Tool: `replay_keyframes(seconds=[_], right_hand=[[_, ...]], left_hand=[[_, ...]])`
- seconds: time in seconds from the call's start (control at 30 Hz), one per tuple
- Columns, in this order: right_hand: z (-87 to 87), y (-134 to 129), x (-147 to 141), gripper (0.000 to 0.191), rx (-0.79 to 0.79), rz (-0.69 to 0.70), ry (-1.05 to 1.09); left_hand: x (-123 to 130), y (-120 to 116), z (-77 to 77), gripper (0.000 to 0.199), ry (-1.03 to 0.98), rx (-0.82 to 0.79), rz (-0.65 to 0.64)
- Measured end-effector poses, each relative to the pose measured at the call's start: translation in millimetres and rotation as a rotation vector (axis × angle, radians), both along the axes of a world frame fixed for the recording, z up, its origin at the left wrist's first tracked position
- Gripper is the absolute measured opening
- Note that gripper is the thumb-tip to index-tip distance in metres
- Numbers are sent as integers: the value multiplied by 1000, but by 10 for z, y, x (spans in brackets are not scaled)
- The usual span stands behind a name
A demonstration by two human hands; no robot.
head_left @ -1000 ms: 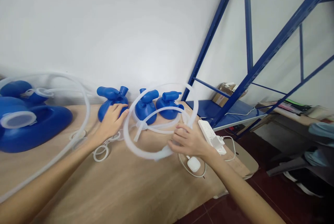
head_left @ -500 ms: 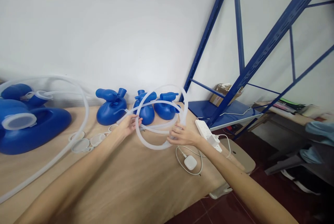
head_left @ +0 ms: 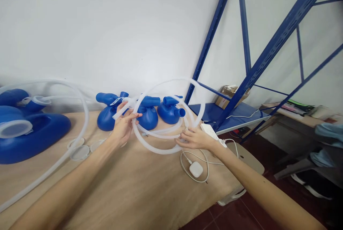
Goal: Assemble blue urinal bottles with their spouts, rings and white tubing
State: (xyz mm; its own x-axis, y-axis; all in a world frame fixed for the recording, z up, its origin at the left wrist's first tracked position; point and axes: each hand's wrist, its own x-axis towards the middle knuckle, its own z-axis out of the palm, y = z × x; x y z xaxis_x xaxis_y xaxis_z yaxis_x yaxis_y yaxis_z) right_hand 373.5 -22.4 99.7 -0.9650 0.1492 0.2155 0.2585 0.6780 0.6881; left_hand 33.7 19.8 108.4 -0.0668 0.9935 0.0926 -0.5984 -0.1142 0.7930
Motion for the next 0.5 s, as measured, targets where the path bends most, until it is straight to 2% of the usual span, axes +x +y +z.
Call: replay_keyframes(seconds=[0.1, 0.17, 0.3, 0.37, 0.43, 0.5], right_hand=[[214, 173, 133, 33, -141, -94, 93], [358, 392, 217, 34, -271, -213, 211], [599, 980, 284, 30, -397, -458, 518], [639, 1247, 270, 26, -523, -534, 558], [611, 1437, 242, 49, -615, -564, 544], [538, 1535, 216, 77, -661, -564, 531]], left_hand=[[-7, 117, 208, 83, 50, 165, -21], [15, 357, 365, 80, 94, 201, -22], [84, 1053, 622, 78, 141, 13, -28], [94, 1351, 657, 57, 176, -100, -65], [69, 1548, 620, 37, 214, -219, -107], [6, 1653, 539, 35, 240, -313, -135]])
